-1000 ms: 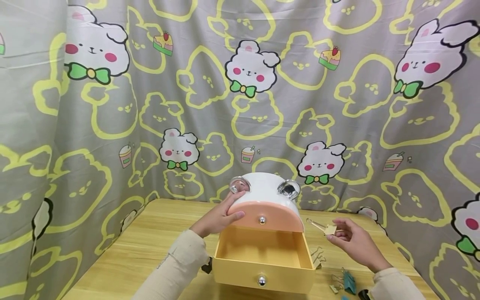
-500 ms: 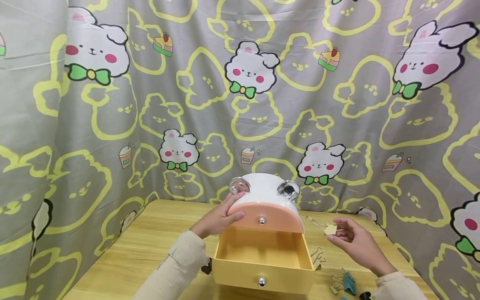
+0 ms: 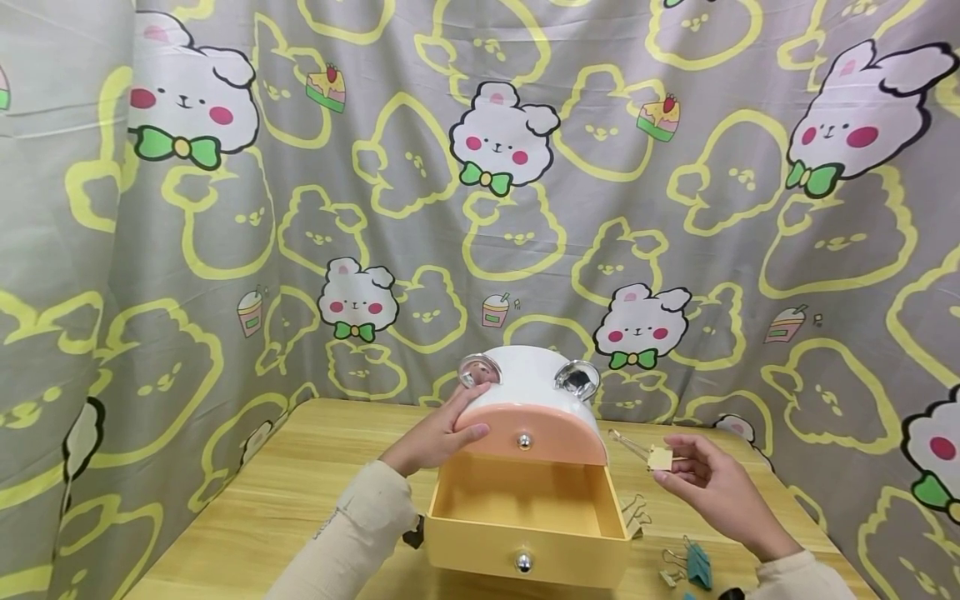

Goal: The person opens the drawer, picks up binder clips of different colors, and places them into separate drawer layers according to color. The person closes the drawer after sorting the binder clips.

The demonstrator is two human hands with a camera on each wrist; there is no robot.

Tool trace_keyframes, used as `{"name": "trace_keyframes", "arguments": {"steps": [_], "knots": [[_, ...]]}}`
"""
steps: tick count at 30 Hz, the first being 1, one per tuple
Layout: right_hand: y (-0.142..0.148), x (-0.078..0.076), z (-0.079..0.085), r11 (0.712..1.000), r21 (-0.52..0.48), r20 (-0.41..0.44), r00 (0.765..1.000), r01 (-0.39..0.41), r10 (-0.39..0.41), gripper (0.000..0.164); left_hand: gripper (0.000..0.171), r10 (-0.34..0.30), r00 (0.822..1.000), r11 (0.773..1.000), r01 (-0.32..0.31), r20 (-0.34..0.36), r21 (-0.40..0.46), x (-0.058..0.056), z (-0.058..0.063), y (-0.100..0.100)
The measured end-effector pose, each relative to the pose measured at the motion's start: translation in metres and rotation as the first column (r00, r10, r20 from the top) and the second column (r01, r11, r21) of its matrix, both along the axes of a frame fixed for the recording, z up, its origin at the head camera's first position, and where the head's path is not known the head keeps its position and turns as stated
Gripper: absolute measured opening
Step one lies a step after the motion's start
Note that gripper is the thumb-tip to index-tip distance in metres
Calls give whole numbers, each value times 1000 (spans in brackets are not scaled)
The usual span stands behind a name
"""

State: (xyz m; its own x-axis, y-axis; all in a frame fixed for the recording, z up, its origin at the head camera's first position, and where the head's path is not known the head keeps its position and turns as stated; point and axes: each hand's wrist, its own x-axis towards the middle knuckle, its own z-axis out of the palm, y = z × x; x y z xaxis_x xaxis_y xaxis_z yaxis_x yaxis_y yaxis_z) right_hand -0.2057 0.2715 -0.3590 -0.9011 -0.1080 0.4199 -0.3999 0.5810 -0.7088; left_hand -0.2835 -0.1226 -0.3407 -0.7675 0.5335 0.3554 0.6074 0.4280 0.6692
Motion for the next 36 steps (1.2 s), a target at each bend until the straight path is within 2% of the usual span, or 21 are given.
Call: {"name": "trace_keyframes", "arguments": {"steps": [6, 15, 27, 31, 36], "knots": [[-3, 4, 1, 1000, -13, -31, 999, -25, 24, 46, 64, 0, 1000, 1000, 0, 9, -1, 0, 0, 0], [-13, 13, 5, 997, -20, -84, 994, -69, 67, 43, 62, -11, 1000, 1000, 11, -15, 6, 0, 0, 2], [-28, 18, 5, 989, -25, -65, 988, -143, 141, 39, 62, -8, 1000, 1000, 8, -18, 13, -1, -1, 2], [-34, 20, 4, 985, -32, -48, 985, -167, 165, 39, 63, 0, 1000, 1000, 0, 3, 19, -2, -2, 1], [-42, 20, 1, 982, -6, -73, 980, -187, 186, 37, 63, 1, 1000, 1000, -1, 22, 22, -1, -2, 0]]}}
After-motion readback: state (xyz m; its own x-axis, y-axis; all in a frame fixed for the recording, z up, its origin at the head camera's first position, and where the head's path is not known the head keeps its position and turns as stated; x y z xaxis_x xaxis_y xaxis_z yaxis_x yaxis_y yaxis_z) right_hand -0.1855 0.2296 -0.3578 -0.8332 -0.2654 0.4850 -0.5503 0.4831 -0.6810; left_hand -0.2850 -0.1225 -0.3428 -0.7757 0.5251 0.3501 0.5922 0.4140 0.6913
